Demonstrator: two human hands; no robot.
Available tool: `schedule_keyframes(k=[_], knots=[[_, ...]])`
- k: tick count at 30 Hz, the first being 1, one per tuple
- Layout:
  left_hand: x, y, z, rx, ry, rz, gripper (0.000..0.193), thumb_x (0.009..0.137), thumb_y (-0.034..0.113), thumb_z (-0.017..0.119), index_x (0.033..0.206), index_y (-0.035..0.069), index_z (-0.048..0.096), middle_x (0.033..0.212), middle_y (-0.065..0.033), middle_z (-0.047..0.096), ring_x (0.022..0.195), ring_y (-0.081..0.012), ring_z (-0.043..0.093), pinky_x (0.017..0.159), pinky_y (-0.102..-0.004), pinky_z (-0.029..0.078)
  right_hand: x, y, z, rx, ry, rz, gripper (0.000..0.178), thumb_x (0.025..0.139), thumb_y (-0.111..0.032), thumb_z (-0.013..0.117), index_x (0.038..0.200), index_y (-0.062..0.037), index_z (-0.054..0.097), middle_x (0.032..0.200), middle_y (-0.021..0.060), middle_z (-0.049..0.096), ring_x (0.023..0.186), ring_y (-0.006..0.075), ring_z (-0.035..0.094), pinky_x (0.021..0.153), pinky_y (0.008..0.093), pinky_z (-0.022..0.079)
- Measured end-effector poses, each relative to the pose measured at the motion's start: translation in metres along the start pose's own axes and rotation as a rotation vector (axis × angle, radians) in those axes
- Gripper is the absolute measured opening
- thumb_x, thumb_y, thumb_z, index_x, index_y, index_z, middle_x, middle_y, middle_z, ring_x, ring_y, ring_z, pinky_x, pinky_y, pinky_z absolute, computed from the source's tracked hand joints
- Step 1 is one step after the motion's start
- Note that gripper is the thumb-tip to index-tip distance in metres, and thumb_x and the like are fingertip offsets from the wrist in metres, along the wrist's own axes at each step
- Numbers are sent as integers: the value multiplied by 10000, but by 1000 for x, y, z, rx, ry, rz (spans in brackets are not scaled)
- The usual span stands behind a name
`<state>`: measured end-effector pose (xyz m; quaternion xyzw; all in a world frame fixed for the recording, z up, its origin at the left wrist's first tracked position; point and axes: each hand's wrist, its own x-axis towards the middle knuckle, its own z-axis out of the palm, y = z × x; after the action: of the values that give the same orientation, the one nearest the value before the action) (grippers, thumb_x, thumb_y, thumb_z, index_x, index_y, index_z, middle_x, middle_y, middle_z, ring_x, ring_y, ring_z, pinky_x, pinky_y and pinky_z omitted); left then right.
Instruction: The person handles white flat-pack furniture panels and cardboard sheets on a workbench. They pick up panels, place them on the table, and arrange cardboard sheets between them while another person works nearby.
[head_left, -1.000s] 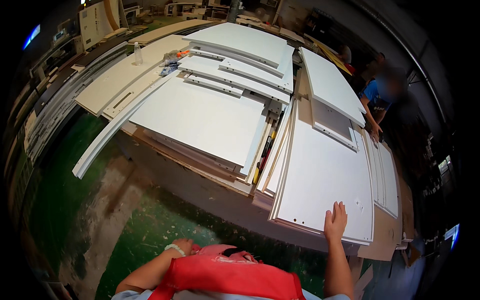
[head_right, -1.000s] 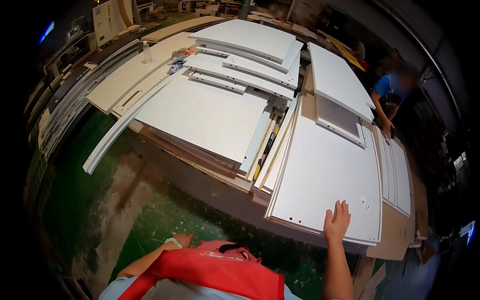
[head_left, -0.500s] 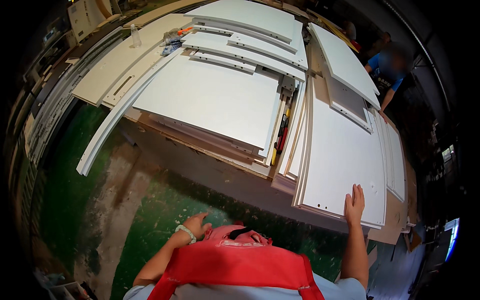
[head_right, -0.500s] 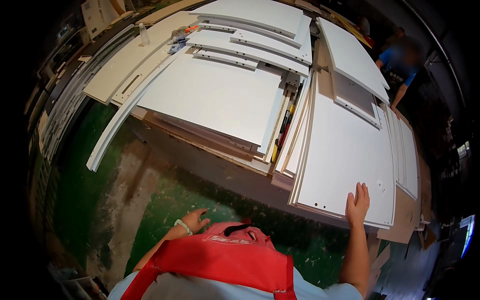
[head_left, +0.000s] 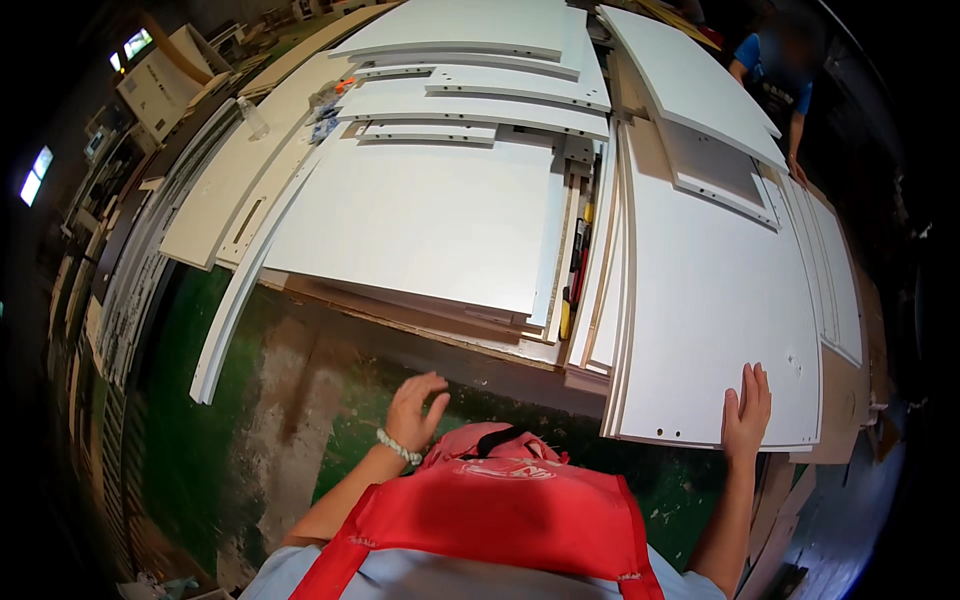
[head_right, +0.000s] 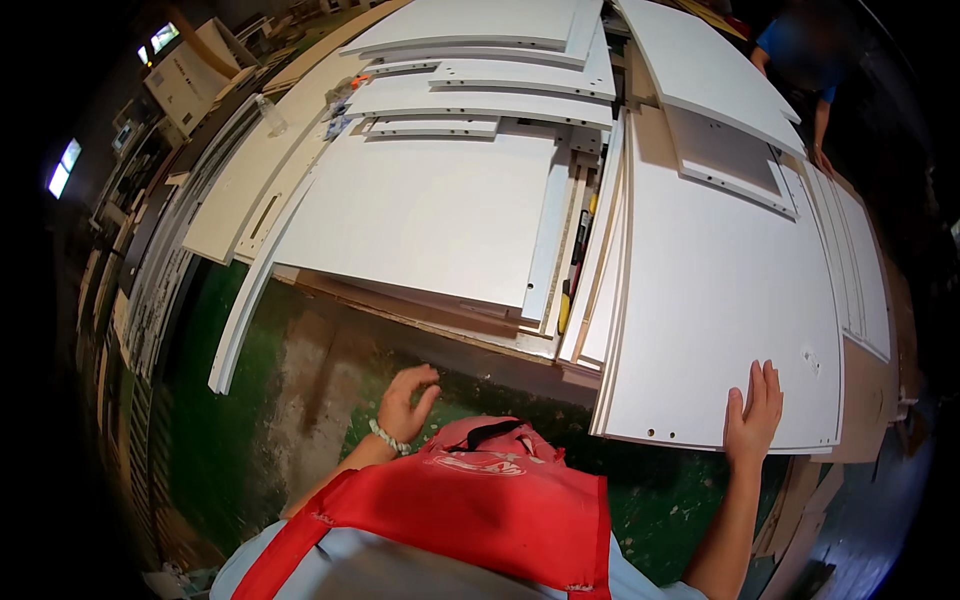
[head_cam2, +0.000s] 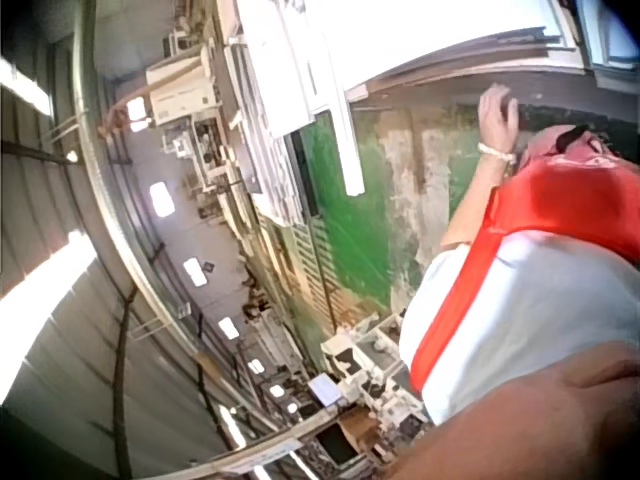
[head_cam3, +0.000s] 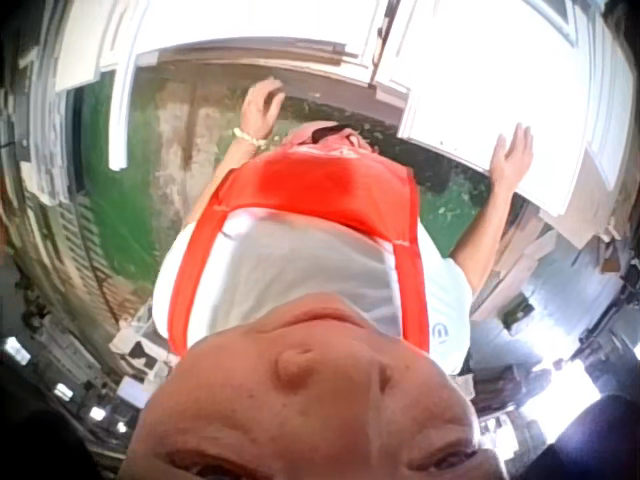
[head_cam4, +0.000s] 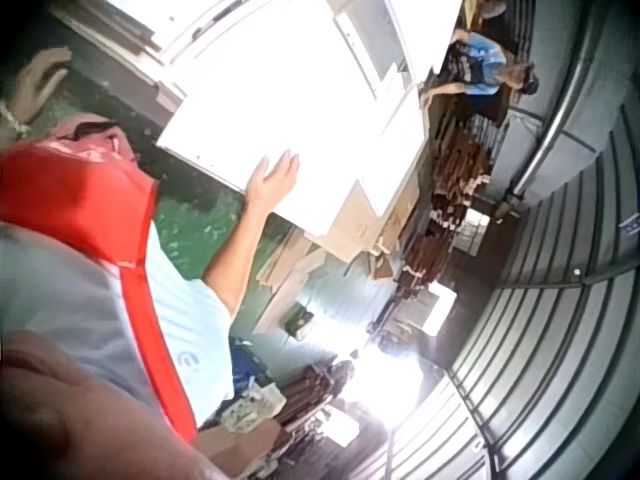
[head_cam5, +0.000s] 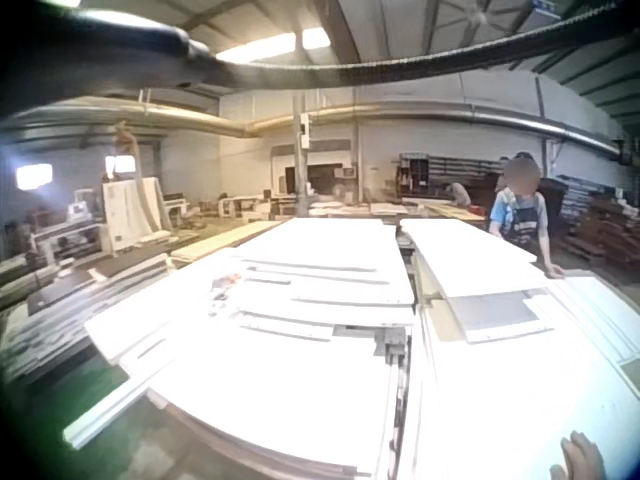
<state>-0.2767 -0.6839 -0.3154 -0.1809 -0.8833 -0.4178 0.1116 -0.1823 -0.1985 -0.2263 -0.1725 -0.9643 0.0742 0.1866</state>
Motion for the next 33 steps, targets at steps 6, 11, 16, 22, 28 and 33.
schedule_keyframes(k=[6, 11, 16, 22, 28, 33], knots=[[107, -44, -25, 237, 203, 135, 329, 804, 120, 641, 1098, 4, 553, 1171, -197, 546, 1165, -367, 471, 973, -443, 369, 2, -25, -14, 57, -79, 135, 438, 881, -153, 521, 1290, -9, 462, 1401, 183, 376, 1303, 331, 338, 1079, 404, 259], [163, -154, -73, 615, 126, -254, 646, 835, 401, 586, 1285, -34, 425, 1349, -231, 414, 1301, -364, 328, 1078, -472, 226, 6, -135, -27, 710, -362, 403, 369, 874, -127, 563, 1201, 39, 527, 1253, 193, 527, 1186, 256, 492, 987, 349, 385], [201, -248, -160, 794, 181, -604, 741, 865, 526, 467, 1321, -53, 390, 1352, -249, 410, 1282, -371, 360, 1071, -464, 255, 28, -283, 64, 883, -323, 84, 413, 886, -180, 560, 1235, 32, 501, 1243, 209, 525, 1172, 292, 493, 983, 369, 381], [230, -272, -204, 610, -27, -934, 693, 897, 546, 373, 1180, -72, 506, 1188, -288, 535, 1122, -408, 515, 968, -460, 391, 75, -308, 180, 570, -419, 329, 450, 893, -321, 518, 1139, 56, 528, 985, 274, 602, 954, 417, 573, 834, 429, 448], [179, -262, -241, 605, -201, -846, 753, 891, 582, 362, 1026, -124, 587, 1014, -340, 586, 1042, -456, 545, 928, -457, 415, 15, -300, 145, 719, -558, 515, 436, 892, -323, 544, 998, 100, 559, 779, 193, 619, 722, 319, 600, 678, 395, 467], [172, -259, -255, 184, -115, -803, 762, 852, 601, 465, 919, -141, 626, 896, -284, 638, 930, -367, 613, 830, -409, 453, -2, -323, 129, 866, -516, 720, 395, 909, -280, 543, 981, 108, 558, 757, 130, 605, 694, 198, 557, 669, 335, 459]])
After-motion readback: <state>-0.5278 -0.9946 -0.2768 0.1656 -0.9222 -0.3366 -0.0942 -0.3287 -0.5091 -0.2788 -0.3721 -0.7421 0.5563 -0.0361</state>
